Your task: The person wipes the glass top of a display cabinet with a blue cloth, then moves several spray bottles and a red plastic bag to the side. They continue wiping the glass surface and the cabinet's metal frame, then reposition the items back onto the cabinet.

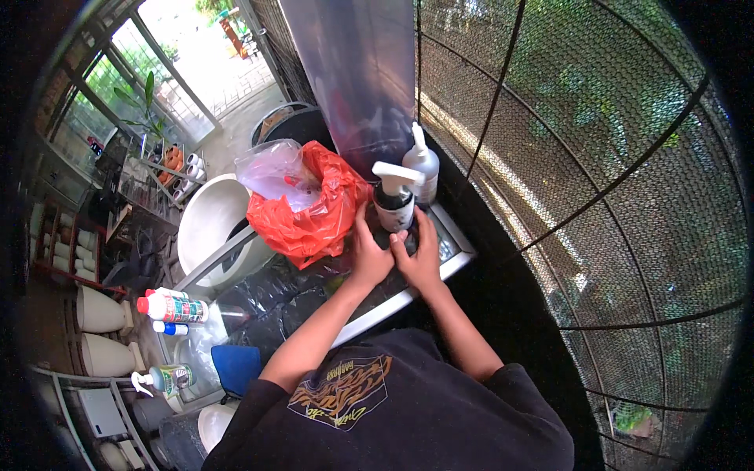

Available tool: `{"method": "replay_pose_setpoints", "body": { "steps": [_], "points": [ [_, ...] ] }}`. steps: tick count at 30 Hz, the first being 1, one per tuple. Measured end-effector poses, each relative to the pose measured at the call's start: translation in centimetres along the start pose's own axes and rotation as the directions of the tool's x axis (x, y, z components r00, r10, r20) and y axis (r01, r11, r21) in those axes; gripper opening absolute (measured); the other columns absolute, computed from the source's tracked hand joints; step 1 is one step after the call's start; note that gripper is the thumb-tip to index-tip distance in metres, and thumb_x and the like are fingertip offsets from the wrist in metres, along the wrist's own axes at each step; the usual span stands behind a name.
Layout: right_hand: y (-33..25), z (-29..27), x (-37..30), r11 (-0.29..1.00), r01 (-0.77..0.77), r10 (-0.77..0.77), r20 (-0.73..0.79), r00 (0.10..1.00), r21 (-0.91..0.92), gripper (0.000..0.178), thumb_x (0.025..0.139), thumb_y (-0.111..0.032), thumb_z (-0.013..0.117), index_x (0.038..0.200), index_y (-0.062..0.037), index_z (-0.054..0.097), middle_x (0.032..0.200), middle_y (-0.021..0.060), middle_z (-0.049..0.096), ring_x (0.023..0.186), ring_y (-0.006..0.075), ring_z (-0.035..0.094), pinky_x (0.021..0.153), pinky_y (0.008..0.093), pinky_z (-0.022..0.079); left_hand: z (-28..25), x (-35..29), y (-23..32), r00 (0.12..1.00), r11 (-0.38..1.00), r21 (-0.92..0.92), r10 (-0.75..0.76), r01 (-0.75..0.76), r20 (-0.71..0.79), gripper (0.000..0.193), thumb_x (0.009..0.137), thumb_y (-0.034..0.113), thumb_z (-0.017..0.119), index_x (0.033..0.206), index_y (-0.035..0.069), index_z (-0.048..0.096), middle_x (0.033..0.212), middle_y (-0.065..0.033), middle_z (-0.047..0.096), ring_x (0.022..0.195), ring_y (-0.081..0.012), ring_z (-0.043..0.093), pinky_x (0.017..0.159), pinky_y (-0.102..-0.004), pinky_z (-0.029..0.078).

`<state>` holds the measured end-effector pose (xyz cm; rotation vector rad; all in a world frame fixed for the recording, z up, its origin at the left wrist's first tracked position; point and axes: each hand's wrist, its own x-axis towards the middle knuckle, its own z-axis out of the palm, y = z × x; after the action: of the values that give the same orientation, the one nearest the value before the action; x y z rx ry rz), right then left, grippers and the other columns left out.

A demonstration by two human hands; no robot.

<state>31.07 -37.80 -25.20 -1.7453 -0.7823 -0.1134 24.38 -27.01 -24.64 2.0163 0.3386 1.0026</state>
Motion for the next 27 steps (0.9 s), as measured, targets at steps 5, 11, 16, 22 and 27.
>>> {"method": "replay_pose_setpoints", "body": {
  "steps": [5,11,16,22,27],
  "points": [
    [0.7,0.1,0.1,0.992,0.105,-0.105,-0.001,0.994,-0.063,0.073,0.085,-0.025,0.072,0.145,0.0023,0.041,0.135,0.0278,0.048,0.125,0.0426,0.05,0.107,0.0465,0.039,-0.2,-1.1,0.5,0.999,0.99,0.133,0.051,-0.052,0.015,0.091,0.083,0.023,0.077,0.151,-0.004,0.022,0.144,-0.0331,0.038,0.132,-0.0465,0.044,0.111,-0.0524,0.034],
    [0.3,0.2,0.0,1.0,-0.016,0.015,0.043,0.999,0.023,0.068,0.088,-0.021,0.071,0.142,0.0031,0.039,0.137,0.0257,0.045,0.13,0.0365,0.047,0.109,0.044,0.038,-1.5,-0.6,0.3,0.994,0.997,0.014,-0.074,0.074,0.086,0.089,0.083,0.019,0.075,0.153,-0.003,0.024,0.144,-0.0314,0.043,0.134,-0.0465,0.044,0.109,-0.0519,0.038],
    [1.2,0.7,-0.1,0.986,0.003,-0.004,0.007,1.0,0.166,0.063,0.086,-0.018,0.071,0.138,0.003,0.041,0.139,0.0278,0.047,0.132,0.0389,0.047,0.111,0.0448,0.036,-0.2,-1.5,0.8,0.999,0.994,0.1,-0.033,0.037,-0.04,0.071,0.079,0.019,0.081,0.135,-0.002,0.042,0.127,-0.0256,0.054,0.115,-0.0449,0.056,0.098,-0.0519,0.044],
    [0.3,0.1,0.1,0.997,0.027,-0.03,-0.039,0.999,-0.071,0.052,0.09,-0.011,0.065,0.137,0.0019,0.045,0.132,0.0249,0.05,0.125,0.0367,0.052,0.107,0.0426,0.04,0.8,-0.3,1.0,0.975,0.975,-0.011,-0.222,0.222,0.013,0.08,0.077,0.023,0.084,0.138,-0.003,0.038,0.129,-0.0271,0.052,0.121,-0.0454,0.052,0.103,-0.0511,0.041],
    [1.0,0.8,0.2,0.973,-0.086,0.101,-0.056,0.993,0.215,0.043,0.093,-0.013,0.065,0.131,0.0024,0.051,0.126,0.0198,0.057,0.118,0.0318,0.058,0.103,0.0405,0.043,1.5,0.6,0.5,0.997,0.984,0.161,-0.071,0.076,-0.036,0.087,0.08,0.028,0.082,0.145,-0.002,0.033,0.139,-0.0289,0.044,0.132,-0.0467,0.042,0.108,-0.0529,0.036]
  ]
}}
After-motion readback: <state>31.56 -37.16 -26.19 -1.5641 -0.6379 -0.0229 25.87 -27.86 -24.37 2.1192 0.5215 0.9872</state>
